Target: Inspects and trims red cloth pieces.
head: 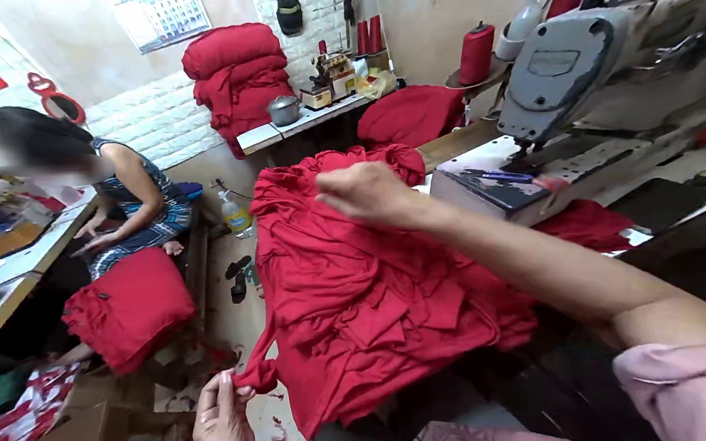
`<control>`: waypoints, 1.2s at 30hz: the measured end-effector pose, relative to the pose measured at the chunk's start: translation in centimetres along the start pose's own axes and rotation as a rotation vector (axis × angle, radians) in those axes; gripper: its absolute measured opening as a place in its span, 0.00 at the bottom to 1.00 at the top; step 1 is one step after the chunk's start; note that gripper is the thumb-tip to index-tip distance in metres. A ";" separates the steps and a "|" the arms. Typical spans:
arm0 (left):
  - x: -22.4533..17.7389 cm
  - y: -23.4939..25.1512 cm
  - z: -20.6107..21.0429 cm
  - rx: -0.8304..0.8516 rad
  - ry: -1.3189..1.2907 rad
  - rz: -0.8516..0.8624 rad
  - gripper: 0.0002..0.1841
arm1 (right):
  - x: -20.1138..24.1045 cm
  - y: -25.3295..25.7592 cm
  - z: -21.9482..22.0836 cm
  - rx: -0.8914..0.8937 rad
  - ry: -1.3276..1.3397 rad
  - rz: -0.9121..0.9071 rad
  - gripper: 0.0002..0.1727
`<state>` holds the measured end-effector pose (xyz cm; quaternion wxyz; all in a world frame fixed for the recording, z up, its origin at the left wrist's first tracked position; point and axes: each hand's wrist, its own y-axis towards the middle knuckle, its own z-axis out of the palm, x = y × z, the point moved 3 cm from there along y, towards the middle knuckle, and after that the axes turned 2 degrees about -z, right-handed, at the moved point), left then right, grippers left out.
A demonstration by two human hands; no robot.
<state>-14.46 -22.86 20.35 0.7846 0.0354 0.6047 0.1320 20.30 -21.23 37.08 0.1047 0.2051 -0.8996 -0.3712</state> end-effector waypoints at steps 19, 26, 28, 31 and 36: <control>-1.5 -4.1 0.6 0.088 0.128 0.158 0.07 | -14.4 -18.0 -5.7 0.237 -0.484 0.769 0.09; -3.7 -4.7 1.4 0.089 0.045 0.082 0.07 | -13.1 -15.0 -3.8 0.030 -0.132 0.742 0.27; -3.6 -4.8 1.5 0.089 0.074 0.075 0.07 | -7.9 -11.7 -2.4 0.047 0.158 0.598 0.28; -3.3 -4.9 1.7 0.082 0.103 0.084 0.07 | 2.8 -7.2 -0.9 0.257 0.395 0.477 0.22; -3.4 -5.5 2.2 0.096 0.177 0.130 0.08 | 13.9 -6.0 3.8 0.387 0.464 0.020 0.21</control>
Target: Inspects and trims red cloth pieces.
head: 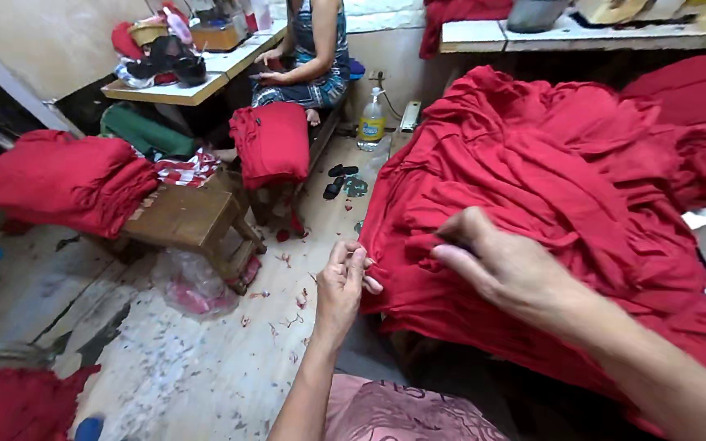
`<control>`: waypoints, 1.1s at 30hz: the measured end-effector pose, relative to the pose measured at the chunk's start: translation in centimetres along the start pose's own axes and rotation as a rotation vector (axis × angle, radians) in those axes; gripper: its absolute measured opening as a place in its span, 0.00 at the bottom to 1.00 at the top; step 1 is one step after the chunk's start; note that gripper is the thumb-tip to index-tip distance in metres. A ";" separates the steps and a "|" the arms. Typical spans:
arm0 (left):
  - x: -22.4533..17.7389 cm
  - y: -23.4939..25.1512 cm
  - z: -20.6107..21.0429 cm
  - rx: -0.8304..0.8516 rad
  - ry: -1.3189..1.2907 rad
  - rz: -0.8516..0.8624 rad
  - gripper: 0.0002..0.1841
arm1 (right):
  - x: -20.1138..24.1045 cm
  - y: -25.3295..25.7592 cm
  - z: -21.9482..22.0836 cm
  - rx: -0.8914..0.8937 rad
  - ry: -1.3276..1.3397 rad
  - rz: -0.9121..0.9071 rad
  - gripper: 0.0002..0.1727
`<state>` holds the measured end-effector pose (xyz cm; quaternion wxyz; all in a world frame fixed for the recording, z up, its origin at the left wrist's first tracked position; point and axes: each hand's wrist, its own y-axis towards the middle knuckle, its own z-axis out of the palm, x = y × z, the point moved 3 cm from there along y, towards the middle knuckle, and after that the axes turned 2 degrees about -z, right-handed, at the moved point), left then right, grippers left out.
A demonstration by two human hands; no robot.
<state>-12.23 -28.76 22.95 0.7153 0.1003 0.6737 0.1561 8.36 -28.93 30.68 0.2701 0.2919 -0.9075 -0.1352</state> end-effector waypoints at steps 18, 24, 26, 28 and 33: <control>-0.5 0.2 -0.5 -0.052 0.088 0.054 0.10 | 2.6 2.9 5.4 0.180 -0.027 -0.072 0.19; 1.4 2.3 -4.5 -0.096 0.652 -0.134 0.16 | 4.0 -0.3 3.1 -0.016 0.038 -0.156 0.24; 1.9 2.8 -4.8 -0.040 0.704 -0.153 0.20 | 3.1 -1.6 1.3 -0.126 0.048 -0.118 0.18; 1.7 3.3 -3.7 -0.003 0.620 -0.078 0.21 | 1.5 -3.1 -1.0 -0.274 0.053 -0.049 0.12; 0.3 4.7 1.9 0.169 0.281 0.061 0.26 | -3.2 -8.0 -5.6 -0.661 0.100 0.156 0.14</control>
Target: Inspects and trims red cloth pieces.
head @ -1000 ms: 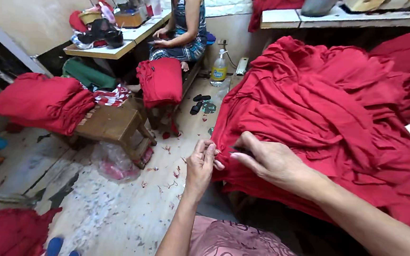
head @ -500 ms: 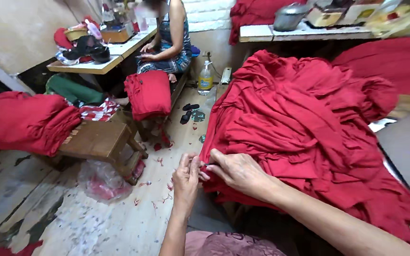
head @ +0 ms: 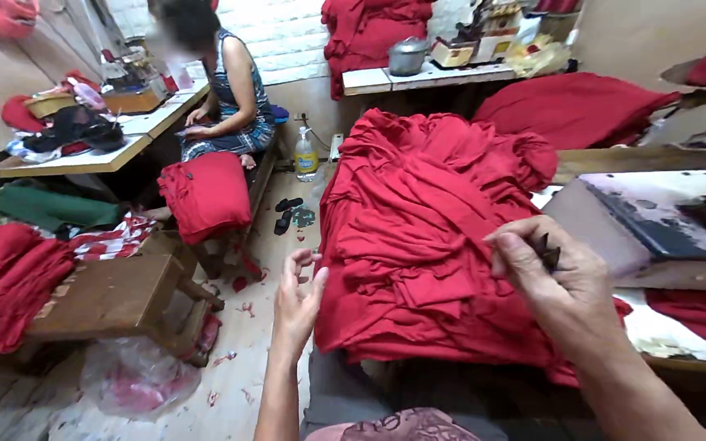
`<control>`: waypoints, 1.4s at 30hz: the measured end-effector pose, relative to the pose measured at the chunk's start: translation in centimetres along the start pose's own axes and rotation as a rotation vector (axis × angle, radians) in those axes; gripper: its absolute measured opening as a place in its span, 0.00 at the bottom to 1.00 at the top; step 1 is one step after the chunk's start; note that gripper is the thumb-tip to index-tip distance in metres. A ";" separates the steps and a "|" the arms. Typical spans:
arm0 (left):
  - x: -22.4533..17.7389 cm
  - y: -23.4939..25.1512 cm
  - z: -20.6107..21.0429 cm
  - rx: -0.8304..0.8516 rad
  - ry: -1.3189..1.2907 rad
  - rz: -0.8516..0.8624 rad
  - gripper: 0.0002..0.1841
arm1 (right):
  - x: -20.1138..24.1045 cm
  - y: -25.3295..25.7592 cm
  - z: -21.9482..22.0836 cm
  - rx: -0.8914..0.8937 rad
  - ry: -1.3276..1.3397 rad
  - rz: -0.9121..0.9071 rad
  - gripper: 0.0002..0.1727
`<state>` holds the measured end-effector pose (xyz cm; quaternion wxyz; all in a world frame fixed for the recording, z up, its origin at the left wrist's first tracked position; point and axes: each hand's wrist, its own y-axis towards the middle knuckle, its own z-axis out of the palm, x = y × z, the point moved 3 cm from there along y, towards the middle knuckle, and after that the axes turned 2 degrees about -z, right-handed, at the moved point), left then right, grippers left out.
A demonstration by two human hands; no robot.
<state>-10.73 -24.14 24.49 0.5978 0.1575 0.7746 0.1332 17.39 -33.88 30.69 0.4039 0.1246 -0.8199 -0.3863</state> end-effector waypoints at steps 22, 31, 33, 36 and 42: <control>-5.9 -1.6 12.3 0.490 0.607 0.564 0.31 | -6.2 -2.2 -3.4 -0.026 -0.457 0.215 0.13; -4.5 -0.1 8.8 0.222 -0.384 0.149 0.18 | 0.1 -4.5 2.5 0.345 -0.044 -0.252 0.10; -5.0 -0.3 8.3 0.146 -0.274 0.157 0.22 | 0.0 -5.7 2.5 0.366 0.028 -0.257 0.11; -6.2 -1.2 8.3 -0.019 -0.029 0.287 0.21 | 0.0 -6.1 0.7 0.258 0.172 -0.209 0.13; -9.9 -2.7 11.2 -0.027 0.111 0.730 0.12 | -1.7 -6.3 -3.3 -0.238 0.071 0.059 0.10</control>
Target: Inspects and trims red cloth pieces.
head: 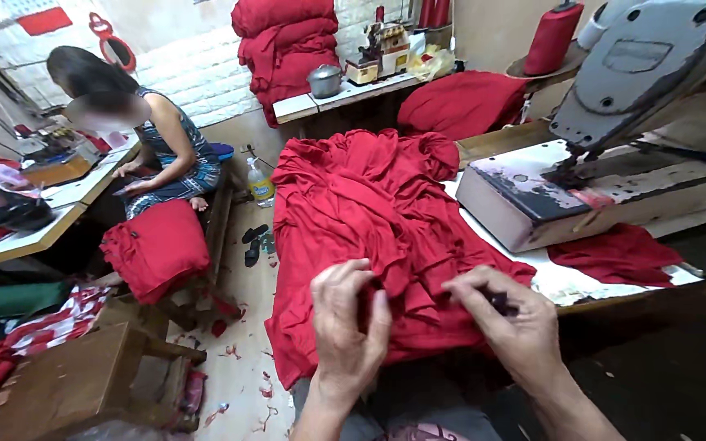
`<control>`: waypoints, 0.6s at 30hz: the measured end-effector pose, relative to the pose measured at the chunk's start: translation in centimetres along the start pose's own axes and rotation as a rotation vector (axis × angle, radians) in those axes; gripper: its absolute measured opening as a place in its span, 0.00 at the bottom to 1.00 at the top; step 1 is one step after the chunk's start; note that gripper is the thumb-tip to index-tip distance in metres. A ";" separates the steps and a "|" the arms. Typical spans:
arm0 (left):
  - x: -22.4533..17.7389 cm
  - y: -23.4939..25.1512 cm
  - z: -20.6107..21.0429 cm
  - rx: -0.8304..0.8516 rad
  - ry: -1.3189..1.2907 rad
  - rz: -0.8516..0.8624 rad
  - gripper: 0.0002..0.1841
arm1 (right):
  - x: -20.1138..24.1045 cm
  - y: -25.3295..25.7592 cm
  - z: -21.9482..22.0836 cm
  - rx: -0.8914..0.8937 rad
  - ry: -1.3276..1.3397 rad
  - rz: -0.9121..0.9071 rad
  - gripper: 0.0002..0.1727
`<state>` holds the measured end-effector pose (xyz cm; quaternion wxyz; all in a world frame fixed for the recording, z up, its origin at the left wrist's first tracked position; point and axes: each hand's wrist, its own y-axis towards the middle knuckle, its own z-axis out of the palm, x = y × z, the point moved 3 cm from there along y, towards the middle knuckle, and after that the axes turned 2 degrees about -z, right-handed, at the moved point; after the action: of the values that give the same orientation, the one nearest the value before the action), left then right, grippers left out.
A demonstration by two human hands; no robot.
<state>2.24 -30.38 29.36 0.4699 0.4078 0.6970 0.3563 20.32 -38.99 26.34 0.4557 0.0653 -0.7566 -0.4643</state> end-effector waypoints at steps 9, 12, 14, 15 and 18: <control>3.0 1.5 -1.3 -0.093 -0.473 -0.584 0.04 | -2.7 -0.5 -0.6 -0.165 -0.239 0.075 0.11; 4.5 -0.1 -3.4 -0.136 -0.482 -0.741 0.04 | -1.8 -0.1 -1.0 -0.239 -0.153 -0.030 0.10; 5.3 -1.7 -3.6 -0.061 -0.388 -0.763 0.04 | -1.3 0.1 -0.1 -0.109 -0.137 -0.070 0.10; 5.6 -2.4 -3.6 -0.049 -0.365 -0.755 0.05 | -1.1 0.0 0.7 -0.008 -0.143 -0.089 0.10; 5.8 -3.0 -3.7 -0.044 -0.379 -0.756 0.06 | -1.0 -0.6 3.2 0.185 -0.193 -0.156 0.11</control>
<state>-3.26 -26.76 25.75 0.6959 0.1717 0.6912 0.0923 18.33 -36.73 24.77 0.3356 0.1206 -0.8289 -0.4309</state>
